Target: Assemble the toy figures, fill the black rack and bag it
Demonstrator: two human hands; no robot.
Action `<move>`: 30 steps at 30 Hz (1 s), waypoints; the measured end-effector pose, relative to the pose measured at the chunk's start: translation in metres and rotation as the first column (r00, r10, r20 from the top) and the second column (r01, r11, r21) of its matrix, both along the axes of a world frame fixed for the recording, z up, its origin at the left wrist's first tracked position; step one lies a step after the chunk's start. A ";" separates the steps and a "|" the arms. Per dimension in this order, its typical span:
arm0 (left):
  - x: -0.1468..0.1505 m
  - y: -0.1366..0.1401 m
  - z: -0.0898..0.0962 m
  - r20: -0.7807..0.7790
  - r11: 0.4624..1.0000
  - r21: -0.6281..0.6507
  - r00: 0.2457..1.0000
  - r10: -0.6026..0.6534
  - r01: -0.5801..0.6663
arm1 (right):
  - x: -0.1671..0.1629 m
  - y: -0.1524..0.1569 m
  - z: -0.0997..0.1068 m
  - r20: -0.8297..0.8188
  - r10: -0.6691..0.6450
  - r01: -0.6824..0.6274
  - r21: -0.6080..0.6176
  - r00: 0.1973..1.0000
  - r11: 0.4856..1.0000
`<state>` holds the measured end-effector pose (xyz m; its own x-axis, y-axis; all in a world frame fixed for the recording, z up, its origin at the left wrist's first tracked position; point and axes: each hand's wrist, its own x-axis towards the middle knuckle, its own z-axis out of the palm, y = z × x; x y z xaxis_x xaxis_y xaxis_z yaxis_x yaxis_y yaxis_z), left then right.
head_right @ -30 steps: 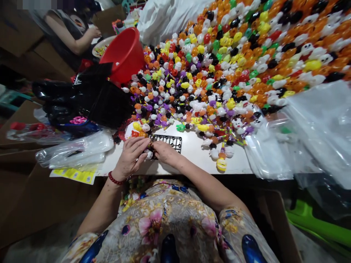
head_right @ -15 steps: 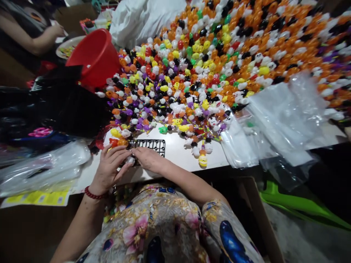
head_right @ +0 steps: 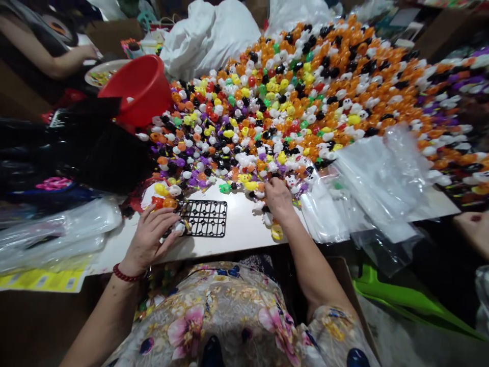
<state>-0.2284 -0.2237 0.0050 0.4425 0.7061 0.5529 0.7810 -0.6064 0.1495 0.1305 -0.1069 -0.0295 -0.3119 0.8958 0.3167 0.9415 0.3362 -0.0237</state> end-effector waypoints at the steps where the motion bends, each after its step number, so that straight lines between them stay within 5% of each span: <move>1: 0.000 0.000 0.000 -0.003 1.000 -0.002 1.000 0.001 -0.001 | -0.004 -0.001 -0.001 -0.013 0.010 -0.009 0.009 1.000 1.000; 5: 0.001 -0.001 0.000 -0.014 1.000 -0.012 1.000 0.007 -0.008 | -0.032 -0.015 -0.005 -0.196 0.079 -0.077 0.018 0.977 0.997; 8: 0.002 -0.001 0.000 -0.009 0.999 -0.041 0.999 0.031 -0.031 | -0.068 -0.033 -0.010 -0.495 0.136 -0.200 -0.078 0.858 0.977; 12: 0.003 -0.002 0.000 -0.008 0.995 -0.085 0.999 0.051 -0.052 | -0.127 -0.056 -0.019 -0.769 0.003 -0.415 -0.341 0.639 0.844; 16: 0.003 -0.002 0.001 0.000 0.996 -0.085 0.999 0.038 -0.038 | -0.173 -0.062 -0.032 -0.844 -0.071 -0.543 -0.404 0.531 0.736; 30: 0.003 -0.001 0.000 -0.002 0.986 -0.147 0.997 0.074 -0.073 | -0.178 -0.048 -0.032 -0.675 0.170 -0.558 -0.412 0.718 0.721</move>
